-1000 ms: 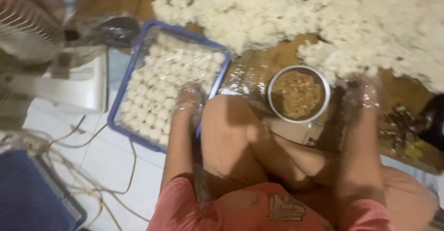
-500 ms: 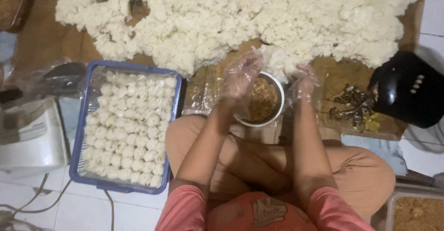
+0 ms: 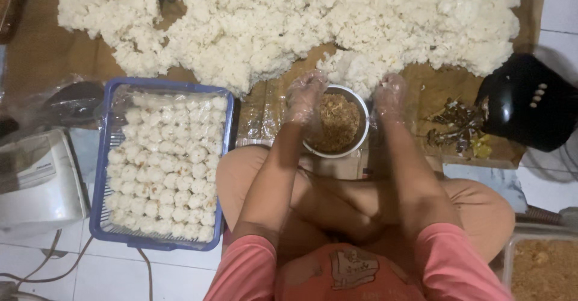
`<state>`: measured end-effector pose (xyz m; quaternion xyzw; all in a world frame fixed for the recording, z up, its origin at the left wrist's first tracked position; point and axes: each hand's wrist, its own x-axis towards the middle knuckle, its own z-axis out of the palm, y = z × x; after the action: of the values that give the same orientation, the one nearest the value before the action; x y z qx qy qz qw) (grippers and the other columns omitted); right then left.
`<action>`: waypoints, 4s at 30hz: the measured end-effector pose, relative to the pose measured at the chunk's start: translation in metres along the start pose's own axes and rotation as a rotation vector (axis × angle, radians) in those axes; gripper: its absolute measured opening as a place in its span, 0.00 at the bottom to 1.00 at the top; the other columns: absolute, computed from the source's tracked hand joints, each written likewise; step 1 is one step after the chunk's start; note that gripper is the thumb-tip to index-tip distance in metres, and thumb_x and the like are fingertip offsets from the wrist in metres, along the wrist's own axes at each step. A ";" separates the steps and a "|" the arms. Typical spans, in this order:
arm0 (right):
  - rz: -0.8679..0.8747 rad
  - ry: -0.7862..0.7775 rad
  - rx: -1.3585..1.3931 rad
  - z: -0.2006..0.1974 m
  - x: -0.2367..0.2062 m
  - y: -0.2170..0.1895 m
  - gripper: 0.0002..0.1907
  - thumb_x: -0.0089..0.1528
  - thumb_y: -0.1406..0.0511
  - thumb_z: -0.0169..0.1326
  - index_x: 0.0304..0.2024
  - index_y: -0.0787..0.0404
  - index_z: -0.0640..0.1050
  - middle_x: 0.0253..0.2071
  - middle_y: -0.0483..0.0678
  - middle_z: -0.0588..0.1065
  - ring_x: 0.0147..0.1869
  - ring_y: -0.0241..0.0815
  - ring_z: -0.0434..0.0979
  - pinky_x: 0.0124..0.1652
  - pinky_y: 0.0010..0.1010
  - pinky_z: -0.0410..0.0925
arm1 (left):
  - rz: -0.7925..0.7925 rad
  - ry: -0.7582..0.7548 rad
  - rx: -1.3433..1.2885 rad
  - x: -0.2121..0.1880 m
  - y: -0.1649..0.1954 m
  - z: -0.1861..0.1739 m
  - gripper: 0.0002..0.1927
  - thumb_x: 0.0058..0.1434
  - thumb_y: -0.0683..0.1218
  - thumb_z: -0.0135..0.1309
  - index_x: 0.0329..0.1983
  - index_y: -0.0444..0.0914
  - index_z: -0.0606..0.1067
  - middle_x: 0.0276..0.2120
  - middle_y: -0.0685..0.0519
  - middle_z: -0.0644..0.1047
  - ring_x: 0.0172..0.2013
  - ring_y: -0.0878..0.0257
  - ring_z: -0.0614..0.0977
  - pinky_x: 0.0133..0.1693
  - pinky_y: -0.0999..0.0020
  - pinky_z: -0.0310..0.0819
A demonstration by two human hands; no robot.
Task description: The person, wearing disposable gloves, sits on the floor and shapes balls from a white flaky material, presses a portion of brown filling from a bowl into each ball, closes the material around it, and places the finished ball into a blue perforated tray, repeating the cycle.
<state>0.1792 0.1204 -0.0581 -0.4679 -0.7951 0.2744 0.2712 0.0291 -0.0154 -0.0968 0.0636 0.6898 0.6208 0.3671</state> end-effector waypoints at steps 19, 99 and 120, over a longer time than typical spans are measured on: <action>-0.562 -0.315 0.252 -0.014 -0.095 -0.125 0.11 0.70 0.69 0.47 0.53 0.65 0.75 0.46 0.58 0.78 0.45 0.53 0.81 0.42 0.41 0.74 | -0.220 -0.190 -0.365 -0.047 0.031 -0.018 0.26 0.64 0.63 0.49 0.46 0.39 0.83 0.45 0.51 0.82 0.44 0.57 0.82 0.44 0.62 0.80; -0.642 -0.256 0.292 -0.008 -0.061 -0.084 0.08 0.63 0.74 0.53 0.44 0.66 0.78 0.44 0.59 0.77 0.51 0.59 0.77 0.52 0.46 0.71 | 0.282 0.057 0.260 0.022 -0.032 0.010 0.24 0.64 0.58 0.52 0.46 0.34 0.81 0.44 0.43 0.84 0.44 0.49 0.83 0.48 0.58 0.74; -1.005 -0.308 0.095 -0.029 -0.069 -0.033 0.30 0.58 0.74 0.50 0.65 0.62 0.69 0.68 0.59 0.69 0.72 0.62 0.68 0.68 0.52 0.64 | -0.130 -0.084 0.152 0.010 -0.034 0.021 0.31 0.67 0.65 0.41 0.62 0.41 0.72 0.47 0.41 0.80 0.46 0.49 0.81 0.48 0.52 0.78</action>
<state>0.2079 0.0506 -0.0270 0.0297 -0.9387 0.2118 0.2704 0.0463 -0.0006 -0.1311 0.0722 0.7214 0.5385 0.4293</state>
